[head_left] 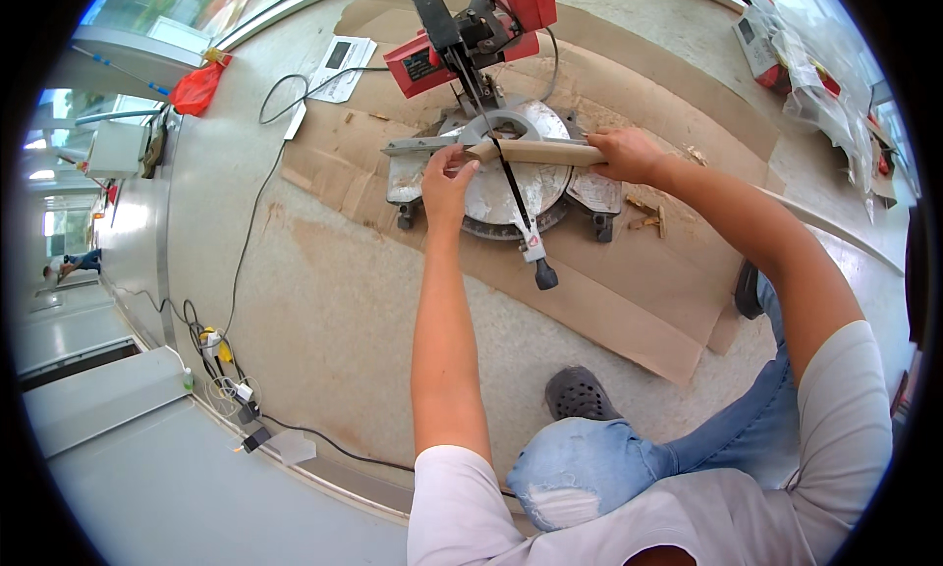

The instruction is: The person measures and cuts a wooden trim piece using a miter saw, then fits the cut piece into a corner of the room. They repeat the process with another piece, adjusting the saw and positioning the wood before making precise cuts.

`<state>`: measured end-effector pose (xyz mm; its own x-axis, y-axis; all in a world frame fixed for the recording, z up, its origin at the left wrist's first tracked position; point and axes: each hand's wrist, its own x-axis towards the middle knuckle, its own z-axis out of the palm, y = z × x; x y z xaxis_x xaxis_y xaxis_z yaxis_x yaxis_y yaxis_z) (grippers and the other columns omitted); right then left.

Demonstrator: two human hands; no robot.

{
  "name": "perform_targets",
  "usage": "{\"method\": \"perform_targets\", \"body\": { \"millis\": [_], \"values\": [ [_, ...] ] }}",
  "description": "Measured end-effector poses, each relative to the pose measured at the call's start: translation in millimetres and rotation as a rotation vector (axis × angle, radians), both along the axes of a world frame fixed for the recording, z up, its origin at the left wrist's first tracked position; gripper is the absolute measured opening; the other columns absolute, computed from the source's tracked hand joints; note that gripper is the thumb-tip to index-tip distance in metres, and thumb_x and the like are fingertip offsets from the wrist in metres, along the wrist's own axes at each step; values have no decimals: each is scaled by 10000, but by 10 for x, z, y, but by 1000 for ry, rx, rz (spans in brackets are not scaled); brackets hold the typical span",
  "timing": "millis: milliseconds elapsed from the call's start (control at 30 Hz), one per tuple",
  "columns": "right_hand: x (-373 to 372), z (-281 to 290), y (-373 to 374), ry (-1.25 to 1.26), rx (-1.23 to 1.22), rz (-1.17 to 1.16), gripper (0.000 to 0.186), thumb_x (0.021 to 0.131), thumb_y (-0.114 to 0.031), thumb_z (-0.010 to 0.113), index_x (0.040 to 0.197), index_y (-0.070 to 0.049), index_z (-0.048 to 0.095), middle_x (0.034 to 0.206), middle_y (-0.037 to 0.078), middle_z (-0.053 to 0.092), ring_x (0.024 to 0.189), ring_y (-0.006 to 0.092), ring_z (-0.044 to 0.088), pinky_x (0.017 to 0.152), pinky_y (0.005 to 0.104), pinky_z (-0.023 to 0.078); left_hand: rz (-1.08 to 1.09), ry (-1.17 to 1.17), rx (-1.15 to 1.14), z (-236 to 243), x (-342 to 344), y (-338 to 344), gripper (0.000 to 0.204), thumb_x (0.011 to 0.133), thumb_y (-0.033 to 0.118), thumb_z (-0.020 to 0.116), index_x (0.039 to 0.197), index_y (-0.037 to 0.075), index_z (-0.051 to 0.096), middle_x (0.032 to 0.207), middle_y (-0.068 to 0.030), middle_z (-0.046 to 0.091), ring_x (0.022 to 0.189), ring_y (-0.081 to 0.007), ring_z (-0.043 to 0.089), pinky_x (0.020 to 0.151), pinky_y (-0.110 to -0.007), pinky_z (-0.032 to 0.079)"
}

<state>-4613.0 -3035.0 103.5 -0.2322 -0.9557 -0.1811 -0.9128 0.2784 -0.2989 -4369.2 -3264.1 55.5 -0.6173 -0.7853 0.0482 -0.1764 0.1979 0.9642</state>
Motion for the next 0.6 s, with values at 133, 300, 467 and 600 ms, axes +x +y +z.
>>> {"method": "perform_targets", "body": {
  "millis": [133, 300, 467, 600],
  "values": [
    [22, 24, 18, 7, 12, -7, 334, 805, -288, 742, 1022, -65, 620, 979, 130, 669, 969, 343, 656, 825, 462, 529, -12, 5, -54, -87, -65, -16, 352, 807, 77, 798, 1129, 10, 672, 981, -41, 668, 822, -110, 586, 788, -259, 497],
    [5, 15, 24, 12, 14, -25, 347, 811, -306, 740, 1028, -64, 620, 973, 136, 679, 962, 348, 657, 820, 465, 531, 5, 202, 288, -215, 27, -22, 247, 868, 97, 763, 1073, 8, 657, 955, -43, 659, 818, -120, 612, 800, -270, 525],
    [32, 25, -13, 42, 39, -10, 352, 810, -317, 741, 1014, -58, 617, 965, 140, 681, 960, 354, 657, 817, 464, 530, 57, 421, 552, 118, 648, 137, 163, 941, 95, 682, 1032, 4, 582, 964, -76, 661, 882, -183, 654, 822, -372, 579],
    [-30, 7, 56, 43, -27, 3, 372, 807, -325, 748, 1029, -59, 611, 967, 138, 681, 953, 355, 659, 823, 468, 530, 0, 516, 623, 490, 996, 326, 159, 955, 124, 669, 1032, 40, 558, 1003, -102, 655, 904, -214, 649, 861, -426, 563]
  ]
}}
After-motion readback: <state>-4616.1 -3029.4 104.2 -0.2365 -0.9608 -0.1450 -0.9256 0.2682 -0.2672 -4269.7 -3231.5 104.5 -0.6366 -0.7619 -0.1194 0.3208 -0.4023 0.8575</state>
